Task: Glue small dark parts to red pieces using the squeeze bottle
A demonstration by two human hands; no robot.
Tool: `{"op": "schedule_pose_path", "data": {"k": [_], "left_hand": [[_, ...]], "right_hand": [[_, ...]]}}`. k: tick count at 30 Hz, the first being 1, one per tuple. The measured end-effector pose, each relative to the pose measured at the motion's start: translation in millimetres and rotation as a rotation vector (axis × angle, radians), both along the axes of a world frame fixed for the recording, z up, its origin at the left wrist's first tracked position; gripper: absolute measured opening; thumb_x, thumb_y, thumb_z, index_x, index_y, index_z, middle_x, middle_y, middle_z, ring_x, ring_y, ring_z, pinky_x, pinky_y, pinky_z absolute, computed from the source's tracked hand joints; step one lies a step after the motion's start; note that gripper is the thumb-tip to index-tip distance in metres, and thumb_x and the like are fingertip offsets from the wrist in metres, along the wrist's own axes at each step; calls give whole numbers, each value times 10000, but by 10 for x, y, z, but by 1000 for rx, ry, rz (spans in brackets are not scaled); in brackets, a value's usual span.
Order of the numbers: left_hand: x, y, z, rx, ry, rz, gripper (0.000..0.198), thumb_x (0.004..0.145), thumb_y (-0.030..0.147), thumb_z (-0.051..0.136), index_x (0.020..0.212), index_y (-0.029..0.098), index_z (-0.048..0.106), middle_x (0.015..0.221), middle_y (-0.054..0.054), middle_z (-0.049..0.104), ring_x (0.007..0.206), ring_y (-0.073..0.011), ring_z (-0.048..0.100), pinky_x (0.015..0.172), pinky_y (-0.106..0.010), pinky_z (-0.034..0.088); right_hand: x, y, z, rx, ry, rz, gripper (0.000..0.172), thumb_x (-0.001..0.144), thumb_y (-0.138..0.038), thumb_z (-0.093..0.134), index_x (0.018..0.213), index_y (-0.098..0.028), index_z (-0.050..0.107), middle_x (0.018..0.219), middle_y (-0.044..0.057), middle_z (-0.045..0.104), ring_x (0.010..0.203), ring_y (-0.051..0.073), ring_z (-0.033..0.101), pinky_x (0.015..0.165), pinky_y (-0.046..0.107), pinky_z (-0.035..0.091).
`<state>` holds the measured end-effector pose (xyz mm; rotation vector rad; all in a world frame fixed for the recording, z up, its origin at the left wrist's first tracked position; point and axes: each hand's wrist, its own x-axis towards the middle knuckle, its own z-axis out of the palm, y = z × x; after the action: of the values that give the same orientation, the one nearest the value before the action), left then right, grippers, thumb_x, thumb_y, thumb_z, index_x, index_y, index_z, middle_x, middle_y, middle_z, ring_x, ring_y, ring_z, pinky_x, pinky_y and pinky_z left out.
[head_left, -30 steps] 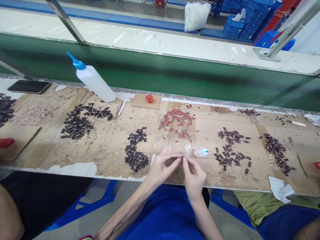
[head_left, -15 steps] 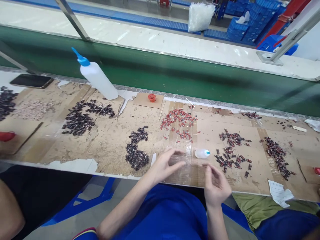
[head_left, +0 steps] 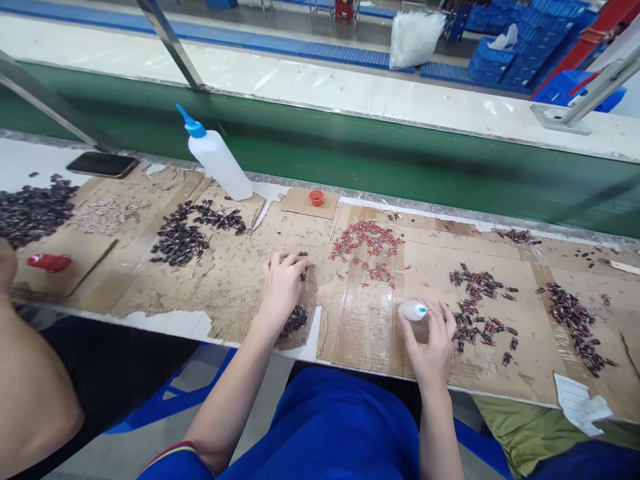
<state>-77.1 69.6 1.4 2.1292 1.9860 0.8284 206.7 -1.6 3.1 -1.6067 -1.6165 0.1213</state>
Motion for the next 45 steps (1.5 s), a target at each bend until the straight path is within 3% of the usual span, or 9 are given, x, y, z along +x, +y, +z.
{"op": "schedule_pose_path", "data": {"k": [5,8,11,15,19,24,29,34,45], "left_hand": [[50,12,121,-57,-100,-87,206,860,154,544,803,241,721,860,-68,732,910,-286,538,828,-458,390],[244,-78,184,-110,-291,-281,134,865,212,595,858,243,725,865,-37,738,869,-232,584,811,-389,445],[533,-223,146,-151,-402,-457,99,859,242,633,874,238,731,857,-34,736,877,-212,607,820,-368,467],[798,-378,-24,-110,-343,-423,64,825,222,681,841,248,737,853,-35,732,926,-233,595,872,-429,446],[808,-429,-132,-85,-382,-397,170,800,173,699,957,235,718,967,-56,730,1075,-263,563,921,-456,452],[771,-427,-127,-144,-414,-389,213,827,131,649,1009,231,696,962,-61,740,1130,-266,584,941,-471,458],[807,-425,-106,-194,-471,-341,171,822,159,664,971,232,705,901,-49,746,1075,-246,631,925,-438,485],[815,-427,-75,-226,-471,-315,152,810,159,679,940,231,714,909,-44,750,1044,-231,647,931,-422,483],[803,-409,-72,-214,-423,-314,144,793,169,706,918,239,718,829,-10,766,1056,-244,633,964,-454,412]], "right_hand": [[-32,-16,3,-127,328,39,314,795,-383,672,1029,-197,574,1070,117,693,1192,270,553,1023,532,411],[-68,-42,-14,-192,580,25,354,743,-389,715,997,-184,578,954,105,724,926,240,685,848,423,540],[-96,-45,-13,-159,683,4,375,674,-415,753,942,-171,656,892,98,738,790,236,698,705,359,562],[-106,-37,-14,-123,813,35,328,641,-401,768,870,-172,718,864,93,751,753,239,697,658,340,553],[-136,-39,-51,-139,940,-54,301,671,-417,749,805,-150,716,787,96,746,673,220,688,576,306,531],[-251,-19,0,-171,823,-141,342,713,-483,701,703,-141,699,651,70,717,580,203,664,522,284,513],[-355,-2,94,-135,660,-151,356,737,-507,673,675,-156,686,609,57,705,560,197,660,526,275,519],[-363,8,62,-138,563,-138,367,760,-501,662,671,-146,685,601,56,696,542,183,643,526,265,508],[-370,29,5,-134,576,-152,325,757,-463,679,692,-145,695,629,54,708,571,187,652,554,271,507]]}}
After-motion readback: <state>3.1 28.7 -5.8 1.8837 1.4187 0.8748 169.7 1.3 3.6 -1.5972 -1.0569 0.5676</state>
